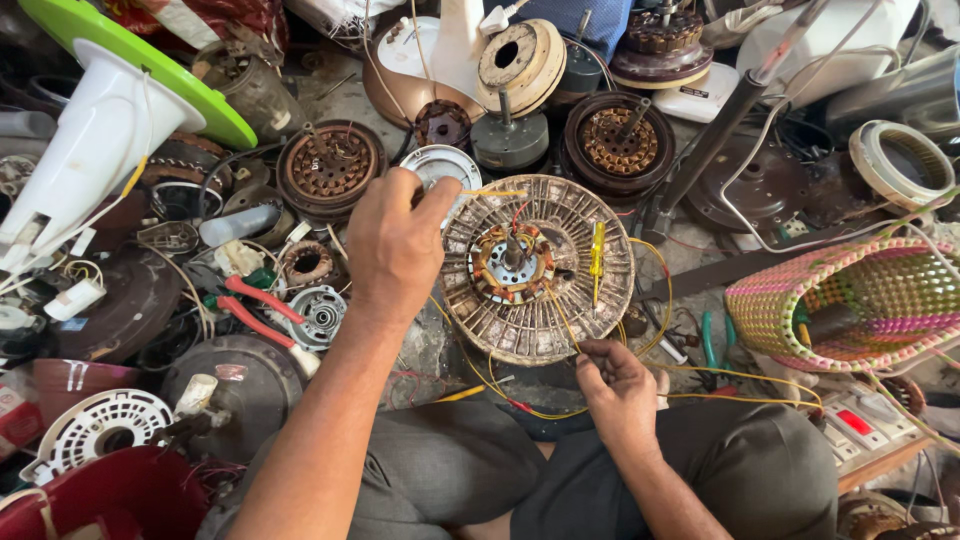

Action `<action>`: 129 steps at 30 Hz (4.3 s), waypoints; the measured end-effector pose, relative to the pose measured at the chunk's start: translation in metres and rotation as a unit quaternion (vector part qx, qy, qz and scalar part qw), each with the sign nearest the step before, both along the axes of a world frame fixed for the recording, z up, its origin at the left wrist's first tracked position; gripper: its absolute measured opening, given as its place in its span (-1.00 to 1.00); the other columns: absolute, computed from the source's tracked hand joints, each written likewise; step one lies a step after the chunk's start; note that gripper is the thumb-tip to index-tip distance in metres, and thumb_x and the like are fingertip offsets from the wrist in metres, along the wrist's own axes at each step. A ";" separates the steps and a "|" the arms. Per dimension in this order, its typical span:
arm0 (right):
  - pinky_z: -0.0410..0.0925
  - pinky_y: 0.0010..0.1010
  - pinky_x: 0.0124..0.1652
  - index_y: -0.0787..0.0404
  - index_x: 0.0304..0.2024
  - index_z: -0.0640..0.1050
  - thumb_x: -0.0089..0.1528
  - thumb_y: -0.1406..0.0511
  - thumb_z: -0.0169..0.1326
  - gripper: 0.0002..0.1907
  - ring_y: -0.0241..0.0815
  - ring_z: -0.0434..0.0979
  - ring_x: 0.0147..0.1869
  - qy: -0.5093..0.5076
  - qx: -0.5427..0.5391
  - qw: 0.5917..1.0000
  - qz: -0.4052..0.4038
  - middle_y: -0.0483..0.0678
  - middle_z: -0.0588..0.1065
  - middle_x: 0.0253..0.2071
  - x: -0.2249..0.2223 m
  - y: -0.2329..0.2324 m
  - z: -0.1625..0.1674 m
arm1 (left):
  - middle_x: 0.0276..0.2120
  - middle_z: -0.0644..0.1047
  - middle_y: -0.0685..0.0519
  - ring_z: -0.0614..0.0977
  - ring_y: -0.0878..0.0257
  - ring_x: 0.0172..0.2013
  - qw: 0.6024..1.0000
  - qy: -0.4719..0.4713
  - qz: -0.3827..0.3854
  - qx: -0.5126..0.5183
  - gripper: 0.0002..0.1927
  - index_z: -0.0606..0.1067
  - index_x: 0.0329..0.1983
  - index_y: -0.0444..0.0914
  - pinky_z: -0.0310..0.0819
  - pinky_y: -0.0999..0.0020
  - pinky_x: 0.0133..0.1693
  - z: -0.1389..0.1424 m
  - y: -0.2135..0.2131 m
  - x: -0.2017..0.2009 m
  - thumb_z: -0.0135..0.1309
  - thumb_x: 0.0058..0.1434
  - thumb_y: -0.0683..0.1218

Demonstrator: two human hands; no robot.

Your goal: The person sits on the floor of a cluttered fan repair workshop and rewinds a fan motor stator, routing yellow enameled copper wire through the stator slots by hand. They later use a screwdriver to work on the motor and hold a small component while continuing the winding work.

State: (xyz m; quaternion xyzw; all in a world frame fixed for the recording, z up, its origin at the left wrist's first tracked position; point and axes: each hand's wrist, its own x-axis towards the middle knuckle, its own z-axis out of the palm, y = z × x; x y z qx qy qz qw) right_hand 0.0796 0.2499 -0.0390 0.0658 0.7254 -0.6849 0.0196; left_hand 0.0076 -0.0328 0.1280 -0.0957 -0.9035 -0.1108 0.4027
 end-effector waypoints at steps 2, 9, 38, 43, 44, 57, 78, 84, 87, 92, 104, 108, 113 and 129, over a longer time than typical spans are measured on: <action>0.26 -0.69 -0.38 0.40 -0.09 0.60 0.26 0.45 0.13 -0.82 -0.55 0.40 -0.39 -0.002 0.013 1.000 -0.003 -0.21 0.53 -0.37 0.000 0.000 0.000 | -0.33 0.35 0.04 0.48 0.08 -0.30 0.999 -0.016 0.009 -0.032 -0.71 0.63 -0.08 -0.06 0.40 0.14 -0.29 0.001 -0.001 -0.002 0.14 0.16 -0.24; 0.23 -0.69 -0.40 0.41 -0.09 0.59 0.26 0.46 0.13 -0.82 -0.56 0.36 -0.40 -0.001 0.001 1.000 -0.002 -0.23 0.50 -0.38 0.001 0.001 -0.002 | -0.31 0.35 0.04 0.49 0.08 -0.26 1.000 -0.001 0.009 -0.020 -0.70 0.61 -0.07 -0.08 0.42 0.14 -0.25 0.003 -0.003 0.000 0.12 0.17 -0.25; 0.22 -0.68 -0.41 0.40 -0.09 0.59 0.26 0.44 0.14 -0.82 -0.56 0.35 -0.42 0.006 0.005 1.000 -0.008 -0.25 0.49 -0.40 -0.001 0.002 -0.009 | -0.29 0.36 0.03 0.49 0.06 -0.29 0.999 -0.025 -0.011 0.017 -0.58 0.58 -0.02 -0.09 0.42 0.12 -0.25 -0.016 0.009 0.068 0.18 0.03 -0.28; 0.23 -0.69 -0.40 0.40 -0.10 0.58 0.25 0.45 0.13 -0.83 -0.58 0.36 -0.42 0.003 -0.008 1.000 -0.008 -0.26 0.51 -0.40 0.000 0.001 -0.007 | -0.30 0.37 0.04 0.49 0.08 -0.29 0.999 -0.032 -0.003 -0.003 -0.59 0.59 -0.03 -0.09 0.42 0.13 -0.26 -0.017 0.011 0.070 0.17 0.06 -0.30; 0.23 -0.69 -0.40 0.40 -0.11 0.58 0.25 0.45 0.13 -0.83 -0.58 0.36 -0.42 0.004 -0.003 1.000 -0.009 -0.26 0.50 -0.40 0.000 0.001 -0.007 | -0.30 0.36 0.04 0.49 0.08 -0.29 0.999 -0.033 -0.003 -0.002 -0.59 0.58 -0.03 -0.09 0.43 0.13 -0.25 -0.017 0.011 0.070 0.17 0.06 -0.30; 0.23 -0.68 -0.41 0.40 -0.08 0.58 0.26 0.43 0.13 -0.80 -0.57 0.37 -0.42 0.009 0.026 1.000 -0.014 -0.25 0.50 -0.42 0.001 -0.002 0.002 | -0.30 0.36 0.04 0.49 0.08 -0.29 0.999 -0.039 -0.006 0.004 -0.61 0.59 -0.05 -0.11 0.43 0.13 -0.26 -0.021 0.011 0.072 0.16 0.06 -0.30; 0.30 -0.63 -0.37 0.29 -0.16 0.64 0.19 0.40 0.21 -0.84 -0.53 0.36 -0.48 0.072 0.172 0.981 -0.046 -0.26 0.48 -0.53 0.008 -0.009 0.029 | -0.29 0.37 0.05 0.49 0.08 -0.28 0.999 -0.042 -0.007 0.011 -0.58 0.58 -0.03 -0.12 0.43 0.13 -0.26 -0.027 0.008 0.070 0.18 0.04 -0.31; 0.40 -0.47 -0.36 0.23 -0.22 0.65 0.14 0.37 0.28 -0.84 -0.35 0.55 -0.39 0.220 0.333 0.916 -0.047 -0.12 0.56 -0.44 0.004 -0.010 0.070 | -0.30 0.36 0.05 0.47 0.09 -0.30 0.999 -0.036 -0.006 0.004 -0.60 0.58 -0.04 -0.12 0.40 0.13 -0.28 -0.027 0.007 0.071 0.18 0.06 -0.30; 0.39 -0.38 -0.34 0.22 -0.29 0.65 0.11 0.36 0.34 -0.86 -0.20 0.55 -0.41 0.253 0.392 0.883 -0.061 -0.05 0.53 -0.46 -0.001 -0.010 0.082 | -0.30 0.35 0.05 0.47 0.09 -0.29 0.999 -0.038 -0.005 0.004 -0.61 0.57 -0.05 -0.11 0.40 0.13 -0.26 -0.028 0.007 0.070 0.17 0.06 -0.30; 0.37 -0.40 -0.38 0.22 -0.32 0.64 0.13 0.34 0.34 -0.87 -0.23 0.52 -0.46 0.254 0.354 0.898 -0.069 -0.06 0.52 -0.50 -0.003 -0.015 0.083 | -0.30 0.35 0.05 0.47 0.09 -0.29 0.999 -0.044 -0.009 0.007 -0.59 0.57 -0.04 -0.12 0.41 0.13 -0.26 -0.029 0.007 0.069 0.15 0.04 -0.31; 0.39 -0.42 -0.37 0.22 -0.30 0.63 0.12 0.35 0.34 -0.86 -0.27 0.52 -0.46 0.251 0.342 0.904 -0.052 -0.06 0.53 -0.48 -0.001 -0.015 0.078 | -0.30 0.36 0.04 0.47 0.08 -0.29 0.999 -0.040 -0.006 0.017 -0.60 0.57 -0.06 -0.11 0.41 0.13 -0.25 -0.030 0.006 0.068 0.15 0.04 -0.31; 0.38 -0.43 -0.41 0.22 -0.32 0.64 0.10 0.35 0.34 -0.86 -0.28 0.52 -0.48 0.230 0.341 0.910 -0.049 -0.06 0.54 -0.49 0.001 -0.015 0.078 | -0.30 0.35 0.05 0.47 0.09 -0.29 0.999 -0.040 -0.006 0.016 -0.60 0.57 -0.06 -0.12 0.41 0.13 -0.24 -0.030 0.006 0.069 0.15 0.04 -0.32; 0.37 -0.43 -0.42 0.22 -0.32 0.65 0.11 0.35 0.35 -0.86 -0.27 0.50 -0.50 0.220 0.344 0.911 -0.054 -0.06 0.52 -0.52 0.001 -0.016 0.078 | -0.30 0.36 0.04 0.47 0.08 -0.29 0.999 -0.043 -0.011 0.020 -0.57 0.57 -0.04 -0.12 0.41 0.13 -0.25 -0.030 0.005 0.069 0.14 0.01 -0.32; 0.38 -0.41 -0.38 0.21 -0.33 0.62 0.10 0.38 0.34 -0.86 -0.24 0.50 -0.46 0.286 0.366 0.885 -0.032 -0.07 0.52 -0.48 0.001 -0.017 0.084 | -0.30 0.35 0.05 0.47 0.10 -0.28 0.999 -0.036 -0.012 0.023 -0.61 0.58 -0.05 -0.14 0.43 0.15 -0.25 -0.030 0.005 0.069 0.15 0.05 -0.32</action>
